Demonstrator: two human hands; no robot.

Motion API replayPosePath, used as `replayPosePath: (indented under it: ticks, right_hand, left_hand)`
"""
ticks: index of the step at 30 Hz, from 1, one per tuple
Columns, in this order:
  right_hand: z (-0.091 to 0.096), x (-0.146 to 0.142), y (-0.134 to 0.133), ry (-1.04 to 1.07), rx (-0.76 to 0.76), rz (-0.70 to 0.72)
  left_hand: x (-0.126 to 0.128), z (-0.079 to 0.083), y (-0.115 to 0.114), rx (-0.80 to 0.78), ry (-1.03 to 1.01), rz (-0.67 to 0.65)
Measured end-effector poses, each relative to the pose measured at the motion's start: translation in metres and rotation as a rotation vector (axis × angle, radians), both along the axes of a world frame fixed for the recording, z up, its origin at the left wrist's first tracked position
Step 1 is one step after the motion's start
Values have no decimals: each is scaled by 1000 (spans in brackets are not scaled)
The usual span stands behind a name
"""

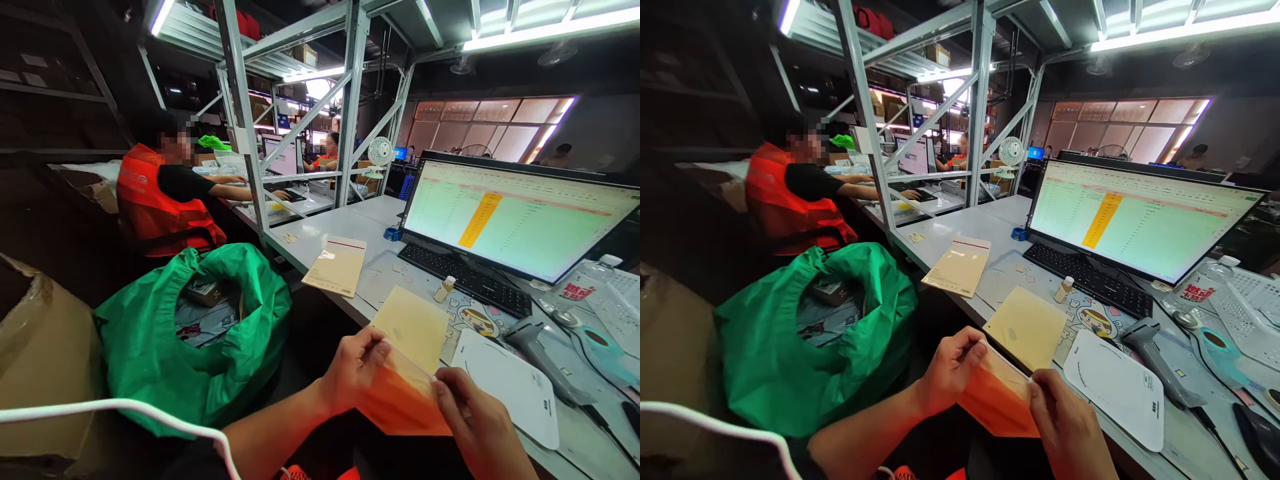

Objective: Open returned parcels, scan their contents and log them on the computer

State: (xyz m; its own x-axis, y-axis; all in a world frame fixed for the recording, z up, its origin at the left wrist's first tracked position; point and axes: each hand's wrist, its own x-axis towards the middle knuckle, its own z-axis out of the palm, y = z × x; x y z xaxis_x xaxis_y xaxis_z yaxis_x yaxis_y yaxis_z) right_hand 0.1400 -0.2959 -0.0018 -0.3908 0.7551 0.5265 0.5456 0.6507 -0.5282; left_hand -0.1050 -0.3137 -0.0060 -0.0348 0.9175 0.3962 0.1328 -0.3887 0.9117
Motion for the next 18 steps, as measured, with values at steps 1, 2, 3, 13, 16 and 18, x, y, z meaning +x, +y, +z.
replayPosePath:
  ticks: [1, 2, 3, 13, 16, 18]
  right_hand:
    - [-1, 2, 1, 2, -2, 10]
    - [-1, 3, 3, 4, -6, 21]
    - [-1, 5, 4, 4, -13, 32]
    - [32, 7, 2, -56, -154, 133]
    - [32, 8, 3, -60, -119, 84]
    - [31, 9, 2, -72, -57, 66]
  left_hand:
    - [-1, 0, 1, -35, 7, -45]
    - [-1, 0, 3, -72, 12, -87]
    - [-2, 0, 4, -107, 16, -125]
    - [-8, -1, 14, -85, 27, -34]
    - [-12, -1, 20, -74, 79, -112]
    - [-15, 5, 23, 5, 167, -156]
